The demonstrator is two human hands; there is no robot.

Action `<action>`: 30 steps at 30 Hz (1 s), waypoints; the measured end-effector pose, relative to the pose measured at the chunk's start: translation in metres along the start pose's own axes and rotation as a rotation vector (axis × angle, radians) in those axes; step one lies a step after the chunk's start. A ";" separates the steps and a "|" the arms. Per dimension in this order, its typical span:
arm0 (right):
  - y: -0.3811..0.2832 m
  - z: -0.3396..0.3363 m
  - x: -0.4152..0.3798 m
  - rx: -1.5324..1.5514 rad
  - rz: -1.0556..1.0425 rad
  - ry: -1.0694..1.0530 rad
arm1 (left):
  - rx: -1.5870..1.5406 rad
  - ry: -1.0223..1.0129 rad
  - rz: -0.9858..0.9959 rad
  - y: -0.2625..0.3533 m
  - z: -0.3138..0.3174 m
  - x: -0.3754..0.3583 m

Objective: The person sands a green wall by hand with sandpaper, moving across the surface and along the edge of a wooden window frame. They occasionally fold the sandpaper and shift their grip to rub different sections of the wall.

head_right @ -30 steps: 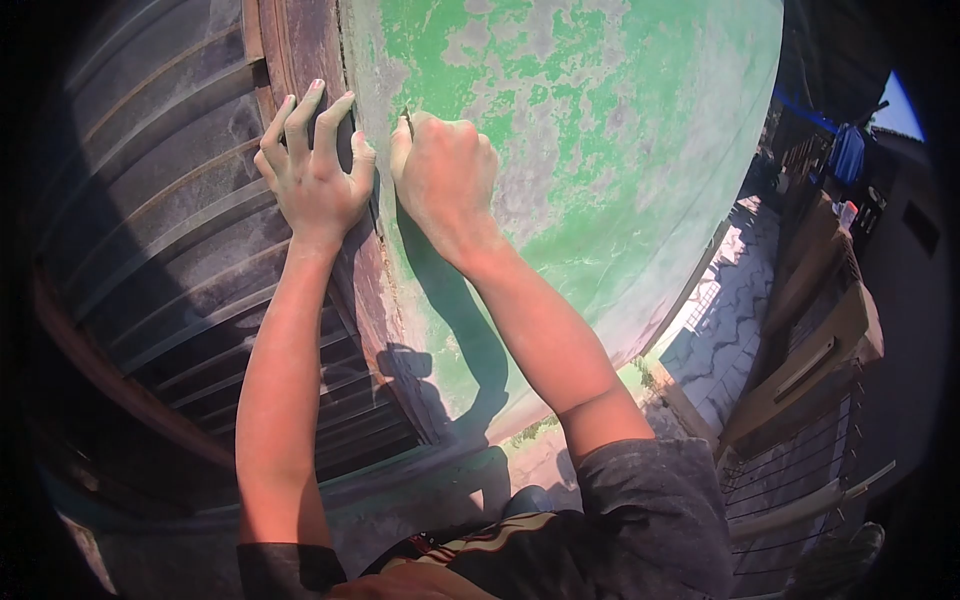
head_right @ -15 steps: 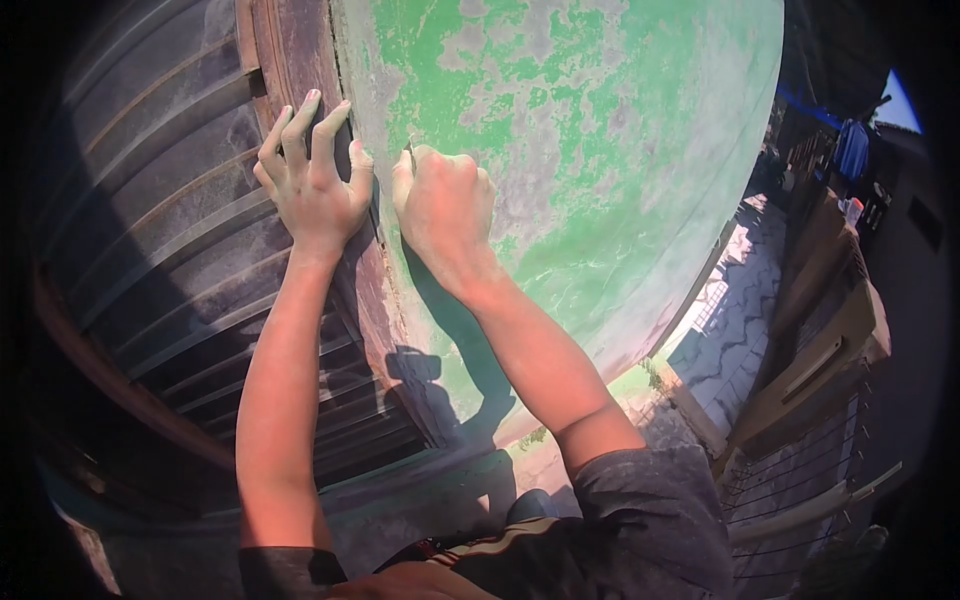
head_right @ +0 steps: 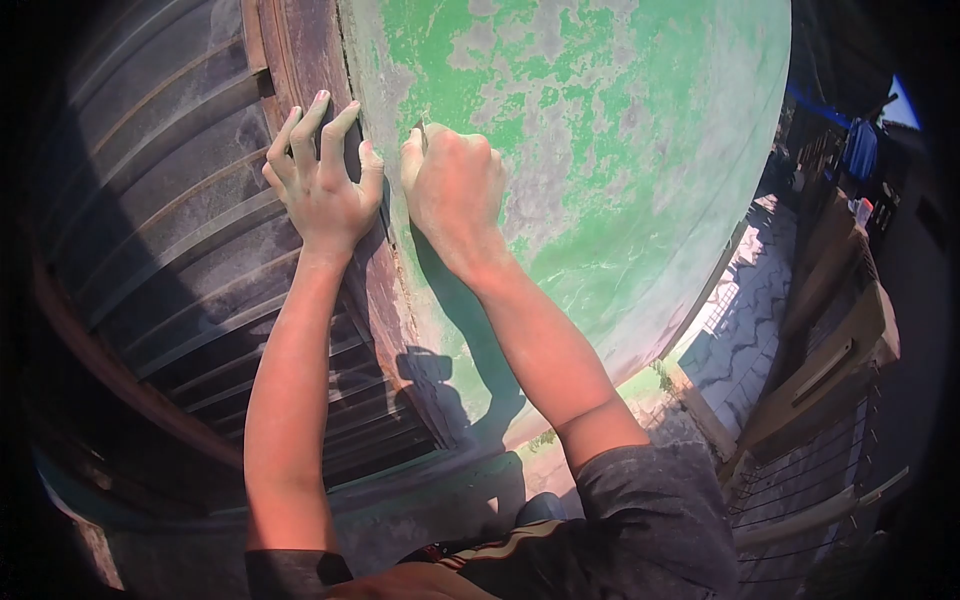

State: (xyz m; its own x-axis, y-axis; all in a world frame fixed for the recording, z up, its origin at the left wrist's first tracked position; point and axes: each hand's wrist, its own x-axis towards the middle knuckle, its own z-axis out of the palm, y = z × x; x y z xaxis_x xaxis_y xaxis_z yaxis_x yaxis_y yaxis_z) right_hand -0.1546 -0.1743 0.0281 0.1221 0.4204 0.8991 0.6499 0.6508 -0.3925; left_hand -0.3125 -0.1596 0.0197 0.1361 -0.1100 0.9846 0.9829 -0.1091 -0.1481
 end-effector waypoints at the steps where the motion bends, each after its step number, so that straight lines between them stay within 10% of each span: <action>1: -0.004 -0.002 0.007 0.008 0.011 0.003 | 0.004 0.000 -0.003 0.000 0.000 -0.001; 30: 0.020 0.000 -0.002 0.119 -0.104 -0.020 | 0.025 -0.015 -0.004 0.004 -0.004 -0.005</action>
State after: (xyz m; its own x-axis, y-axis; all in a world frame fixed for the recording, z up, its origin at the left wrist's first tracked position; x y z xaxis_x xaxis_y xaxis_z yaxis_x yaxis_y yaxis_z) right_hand -0.1419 -0.1622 0.0184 0.0431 0.3583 0.9326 0.5647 0.7613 -0.3186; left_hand -0.3095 -0.1630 0.0141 0.1336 -0.0947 0.9865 0.9863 -0.0846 -0.1417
